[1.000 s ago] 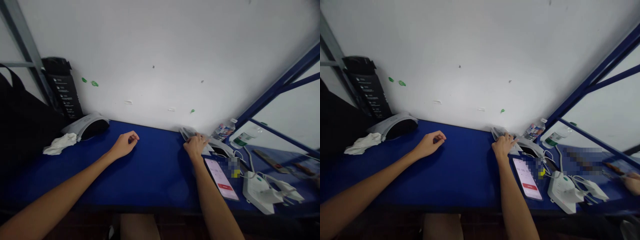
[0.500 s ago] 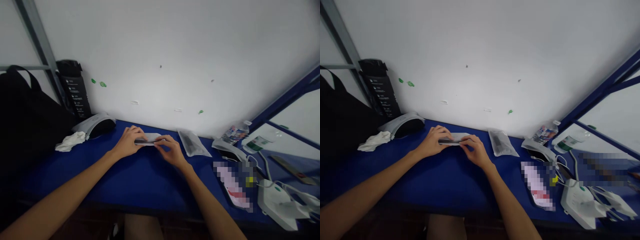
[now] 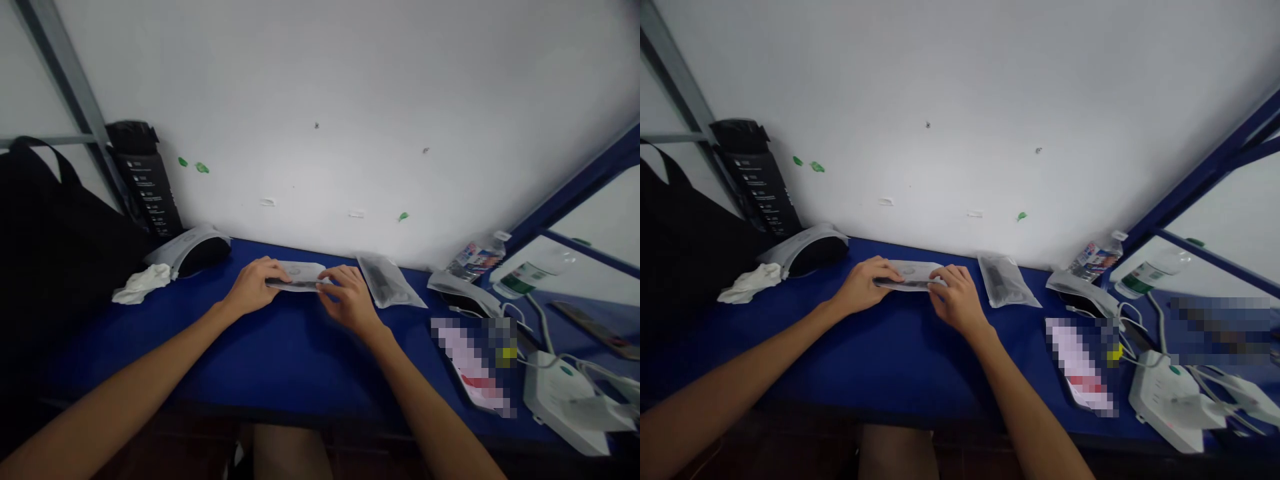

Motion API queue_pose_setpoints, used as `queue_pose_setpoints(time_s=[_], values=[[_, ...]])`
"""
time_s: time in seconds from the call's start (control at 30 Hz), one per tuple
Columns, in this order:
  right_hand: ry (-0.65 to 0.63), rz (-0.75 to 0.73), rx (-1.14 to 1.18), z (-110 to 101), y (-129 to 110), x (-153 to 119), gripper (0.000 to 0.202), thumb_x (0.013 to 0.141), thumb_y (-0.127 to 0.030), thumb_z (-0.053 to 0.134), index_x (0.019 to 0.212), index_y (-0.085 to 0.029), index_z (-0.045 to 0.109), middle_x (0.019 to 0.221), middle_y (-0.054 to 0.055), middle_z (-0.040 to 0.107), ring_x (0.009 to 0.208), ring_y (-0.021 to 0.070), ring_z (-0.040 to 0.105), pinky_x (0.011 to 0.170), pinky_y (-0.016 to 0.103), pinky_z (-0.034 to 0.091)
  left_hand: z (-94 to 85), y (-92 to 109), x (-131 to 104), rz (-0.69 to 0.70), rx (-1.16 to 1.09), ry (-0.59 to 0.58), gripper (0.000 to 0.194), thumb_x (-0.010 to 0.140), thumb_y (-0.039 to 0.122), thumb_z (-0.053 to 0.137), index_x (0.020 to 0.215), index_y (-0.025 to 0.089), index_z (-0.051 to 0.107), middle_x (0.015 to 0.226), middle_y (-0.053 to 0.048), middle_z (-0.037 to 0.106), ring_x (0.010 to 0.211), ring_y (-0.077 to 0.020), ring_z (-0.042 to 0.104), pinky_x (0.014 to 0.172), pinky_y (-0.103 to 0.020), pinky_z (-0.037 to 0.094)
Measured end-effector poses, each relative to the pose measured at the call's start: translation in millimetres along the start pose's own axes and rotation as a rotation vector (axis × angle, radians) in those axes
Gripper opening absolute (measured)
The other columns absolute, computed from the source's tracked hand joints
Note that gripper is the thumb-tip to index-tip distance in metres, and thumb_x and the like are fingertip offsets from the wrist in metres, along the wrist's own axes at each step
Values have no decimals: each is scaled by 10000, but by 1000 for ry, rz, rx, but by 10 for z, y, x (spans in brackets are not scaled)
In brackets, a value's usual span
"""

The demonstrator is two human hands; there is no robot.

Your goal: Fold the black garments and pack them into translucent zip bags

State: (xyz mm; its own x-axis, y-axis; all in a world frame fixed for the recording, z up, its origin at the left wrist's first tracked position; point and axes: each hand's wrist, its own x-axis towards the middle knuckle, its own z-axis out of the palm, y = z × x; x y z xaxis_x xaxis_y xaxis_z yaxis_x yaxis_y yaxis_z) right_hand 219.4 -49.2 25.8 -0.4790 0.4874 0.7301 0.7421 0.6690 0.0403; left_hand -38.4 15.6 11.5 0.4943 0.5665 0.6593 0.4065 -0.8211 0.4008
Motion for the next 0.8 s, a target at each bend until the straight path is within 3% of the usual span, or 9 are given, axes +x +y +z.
queue_pose_setpoints(time_s=[0.13, 0.23, 0.4, 0.53, 0.67, 0.8], values=[[-4, -55, -90, 71, -305, 85, 160, 970, -110, 633, 925, -230, 730, 1024, 44, 747, 918, 212, 613, 851, 412, 425, 95, 120, -5, 64, 0, 39, 325, 839, 16, 634, 953, 259, 817, 990, -12, 795, 896, -191, 705, 866, -365, 562], [-15, -7, -142, 112, -434, 114, 188, 979, -120, 621, 938, -259, 741, 1019, 40, 752, 929, 228, 610, 854, 426, 419, 136, 205, -3, 84, 54, 45, 295, 868, 48, 626, 969, 255, 810, 998, -10, 805, 918, -198, 728, 893, -370, 579], [-62, 156, -46, 134, -288, 54, 231, 864, -100, 723, 1027, -262, 743, 1049, 54, 734, 923, 249, 619, 803, 414, 437, 103, 227, -13, -21, 166, 26, 225, 908, 137, 664, 1007, 287, 799, 1040, 14, 811, 1000, -211, 747, 946, -367, 605], [-38, 223, 11, 140, -151, -11, 163, 829, -88, 744, 912, -225, 713, 941, 49, 716, 862, 240, 612, 748, 381, 438, 87, 273, -16, 137, 125, -11, 116, 954, 321, 721, 1029, 264, 789, 1136, -1, 797, 1059, -207, 748, 1164, -436, 500], [-20, 200, 31, 185, -149, -8, 150, 824, -77, 750, 817, -216, 695, 890, 45, 705, 828, 226, 607, 729, 363, 434, 117, 326, 5, 252, 146, -115, 232, 1052, 295, 564, 1013, 265, 790, 1097, 1, 802, 1037, -176, 747, 1147, -390, 510], [-18, 256, 4, 221, -80, 0, 174, 827, -88, 755, 746, -231, 699, 848, 30, 715, 800, 219, 613, 708, 355, 427, 75, 193, 37, 260, 174, -123, 247, 1059, 294, 547, 1058, 251, 790, 1107, -24, 801, 1063, -188, 742, 1163, -418, 498]])
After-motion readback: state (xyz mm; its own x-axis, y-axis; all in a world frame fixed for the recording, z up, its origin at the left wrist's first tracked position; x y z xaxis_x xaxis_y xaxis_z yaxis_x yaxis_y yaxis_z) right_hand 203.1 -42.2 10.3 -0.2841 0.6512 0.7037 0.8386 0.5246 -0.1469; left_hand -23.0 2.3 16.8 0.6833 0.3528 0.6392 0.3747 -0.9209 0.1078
